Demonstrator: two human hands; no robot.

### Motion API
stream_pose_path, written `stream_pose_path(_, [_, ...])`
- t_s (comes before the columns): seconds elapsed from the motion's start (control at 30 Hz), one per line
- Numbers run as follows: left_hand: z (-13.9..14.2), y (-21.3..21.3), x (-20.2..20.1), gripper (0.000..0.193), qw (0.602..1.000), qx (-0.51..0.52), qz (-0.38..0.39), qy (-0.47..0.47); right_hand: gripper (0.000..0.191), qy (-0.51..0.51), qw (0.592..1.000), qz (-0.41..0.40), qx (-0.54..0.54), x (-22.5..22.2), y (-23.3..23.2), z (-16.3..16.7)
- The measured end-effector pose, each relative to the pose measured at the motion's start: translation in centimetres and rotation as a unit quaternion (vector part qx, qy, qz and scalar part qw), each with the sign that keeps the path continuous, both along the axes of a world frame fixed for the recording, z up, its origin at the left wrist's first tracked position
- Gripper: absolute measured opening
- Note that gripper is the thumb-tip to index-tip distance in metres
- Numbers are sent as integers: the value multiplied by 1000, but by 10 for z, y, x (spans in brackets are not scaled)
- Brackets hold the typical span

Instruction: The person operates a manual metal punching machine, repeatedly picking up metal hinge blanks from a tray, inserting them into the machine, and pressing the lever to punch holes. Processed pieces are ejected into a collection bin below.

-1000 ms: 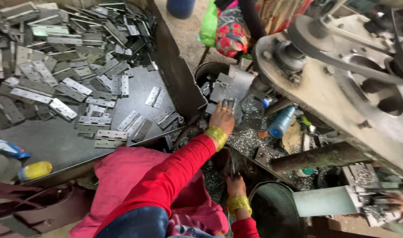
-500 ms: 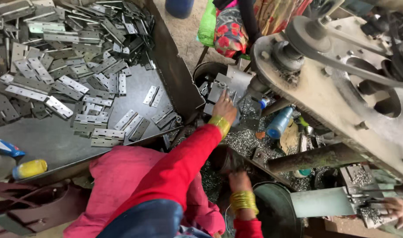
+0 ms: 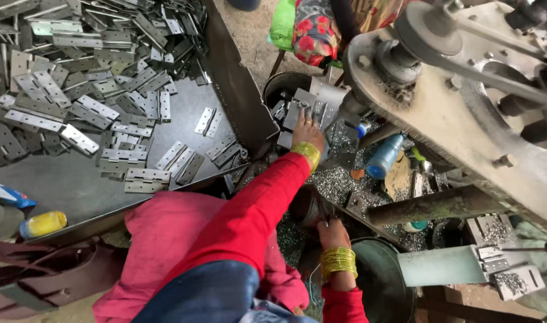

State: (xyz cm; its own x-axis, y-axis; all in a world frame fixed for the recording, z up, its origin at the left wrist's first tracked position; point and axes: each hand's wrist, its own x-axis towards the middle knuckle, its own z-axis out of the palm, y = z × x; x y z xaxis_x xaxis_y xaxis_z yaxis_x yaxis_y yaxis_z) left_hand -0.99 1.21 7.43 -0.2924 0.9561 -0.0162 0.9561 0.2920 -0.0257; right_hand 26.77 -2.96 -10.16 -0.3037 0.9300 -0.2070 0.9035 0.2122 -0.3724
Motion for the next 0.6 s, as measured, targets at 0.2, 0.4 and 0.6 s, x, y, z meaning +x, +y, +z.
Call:
stream_pose_path(0.2, [21, 3, 16, 46, 998, 6, 19, 61, 43, 71, 994, -32, 71, -4, -42, -34])
stream_pose_path(0.4, [5, -55, -7, 28, 966, 218, 30, -135, 54, -2, 998, 52, 33, -1, -38, -6])
stream_pose_path(0.6, [-90, -220, -73, 40, 919, 383, 43, -77, 52, -127, 964, 29, 232, -31, -64, 116])
